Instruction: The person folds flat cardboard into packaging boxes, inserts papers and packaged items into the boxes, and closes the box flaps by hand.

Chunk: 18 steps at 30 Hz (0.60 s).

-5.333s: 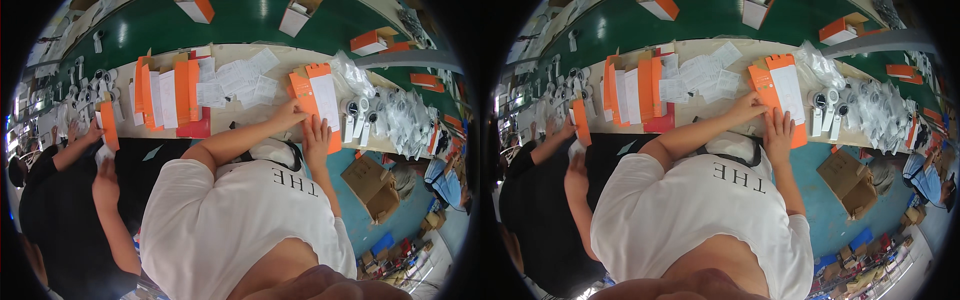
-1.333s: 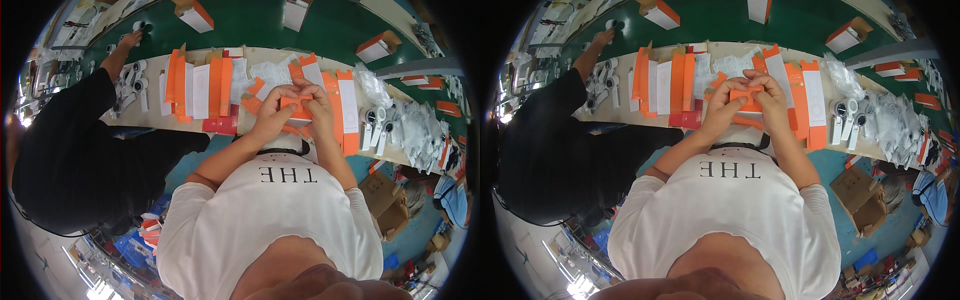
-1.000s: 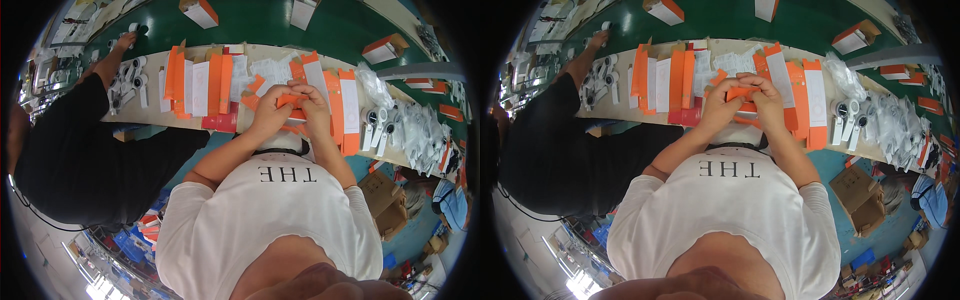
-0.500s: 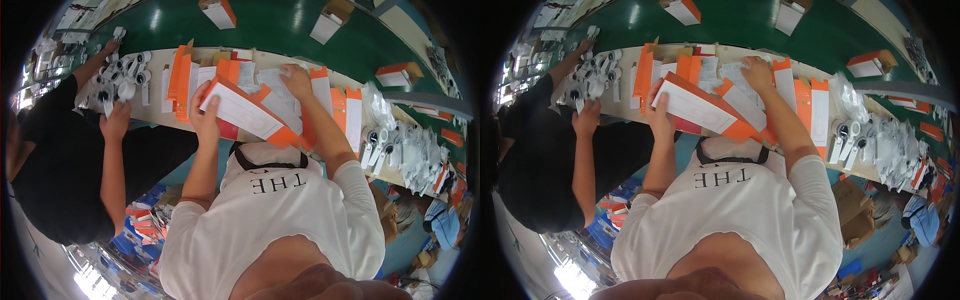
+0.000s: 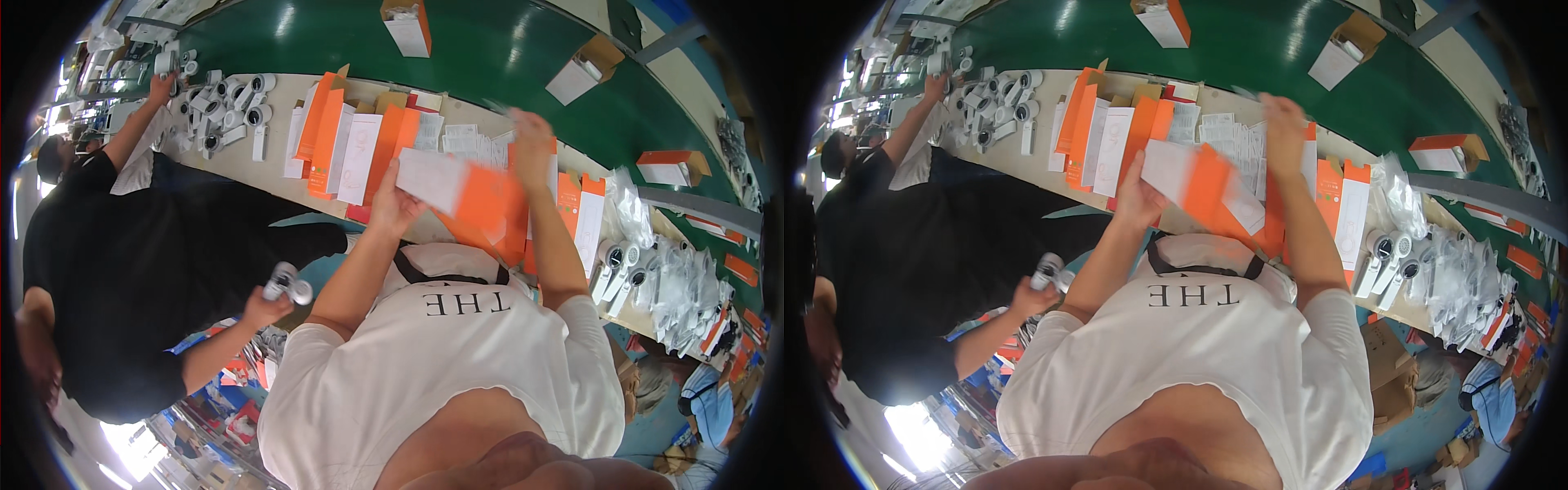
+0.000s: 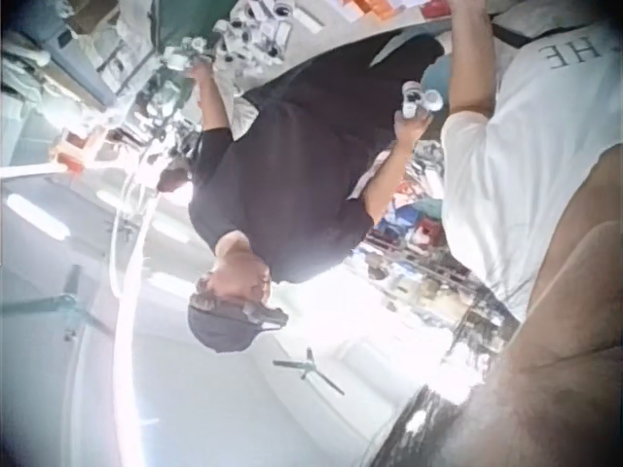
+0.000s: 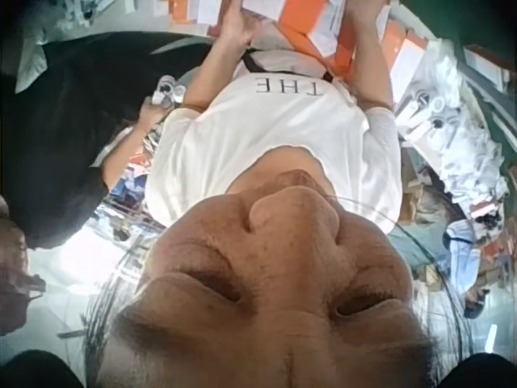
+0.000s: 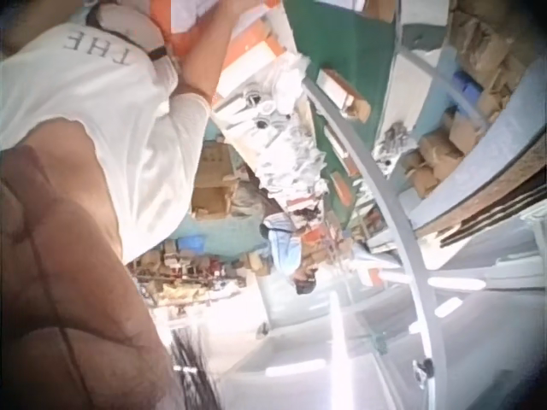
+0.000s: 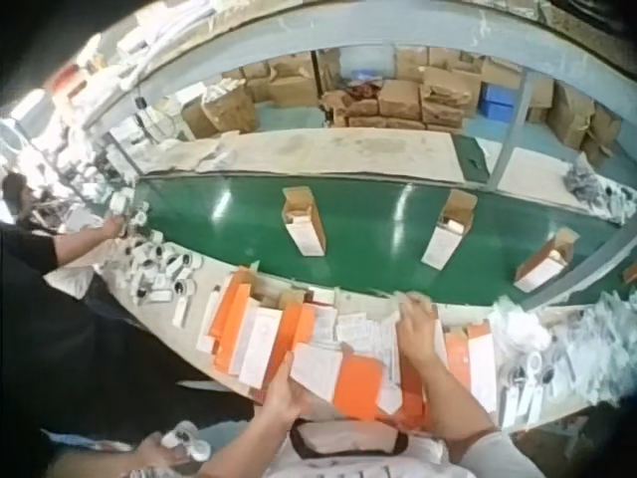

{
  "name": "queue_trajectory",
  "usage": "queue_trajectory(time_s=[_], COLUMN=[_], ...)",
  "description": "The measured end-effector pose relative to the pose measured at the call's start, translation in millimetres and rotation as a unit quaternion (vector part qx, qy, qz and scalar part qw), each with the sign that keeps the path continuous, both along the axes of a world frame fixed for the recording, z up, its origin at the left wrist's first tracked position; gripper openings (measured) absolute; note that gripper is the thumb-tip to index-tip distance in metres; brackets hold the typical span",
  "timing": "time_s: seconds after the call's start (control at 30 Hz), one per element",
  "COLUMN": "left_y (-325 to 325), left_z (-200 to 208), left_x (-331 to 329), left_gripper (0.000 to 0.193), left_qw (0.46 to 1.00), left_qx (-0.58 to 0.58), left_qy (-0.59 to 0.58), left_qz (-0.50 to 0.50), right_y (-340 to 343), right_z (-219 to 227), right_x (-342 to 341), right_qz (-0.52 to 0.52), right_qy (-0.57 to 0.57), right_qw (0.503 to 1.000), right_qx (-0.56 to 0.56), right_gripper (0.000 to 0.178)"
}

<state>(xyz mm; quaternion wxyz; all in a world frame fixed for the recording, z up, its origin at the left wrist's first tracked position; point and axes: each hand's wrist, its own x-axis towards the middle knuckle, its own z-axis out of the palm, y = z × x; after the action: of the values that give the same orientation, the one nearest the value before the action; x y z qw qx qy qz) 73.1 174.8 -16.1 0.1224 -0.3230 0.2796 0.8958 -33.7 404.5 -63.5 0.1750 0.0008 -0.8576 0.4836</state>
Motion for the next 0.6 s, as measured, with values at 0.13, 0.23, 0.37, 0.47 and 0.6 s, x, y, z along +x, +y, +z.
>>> queue_trajectory(time_s=[0.13, 0.23, 0.37, 0.47, 0.6], left_y=[12.3, 21.8, 30.8, 40.0, 24.3], left_z=[-10.7, -20.7, -0.8, 8.8, -4.7], left_x=[-0.8, -0.5, 3.2, 13.9, 14.6], left_gripper=[0.052, 0.052, 0.054, 0.055, 0.057], left_qw=[0.995, 0.991, 0.991, 0.987, 0.982], left_qx=[0.025, 0.026, 0.009, -0.059, -0.085], left_qy=[-0.082, -0.111, -0.095, -0.043, -0.056], left_qz=[-0.04, -0.062, -0.095, -0.14, -0.159], right_y=[45.9, 38.4, 23.7, 16.5, 26.7], right_z=[93.0, 151.2, 173.6, 165.2, 183.3], right_x=[59.7, 92.0, 92.3, 112.2, 128.8], right_qz=[0.029, 0.146, 0.27, 0.309, 0.461], right_qy=[0.138, 0.218, 0.216, 0.036, -0.234], right_qw=[0.894, 0.961, 0.91, 0.865, 0.836], right_qx=[-0.425, -0.086, 0.229, 0.394, 0.183], right_gripper=[0.009, 0.02, 0.026, 0.023, 0.034])
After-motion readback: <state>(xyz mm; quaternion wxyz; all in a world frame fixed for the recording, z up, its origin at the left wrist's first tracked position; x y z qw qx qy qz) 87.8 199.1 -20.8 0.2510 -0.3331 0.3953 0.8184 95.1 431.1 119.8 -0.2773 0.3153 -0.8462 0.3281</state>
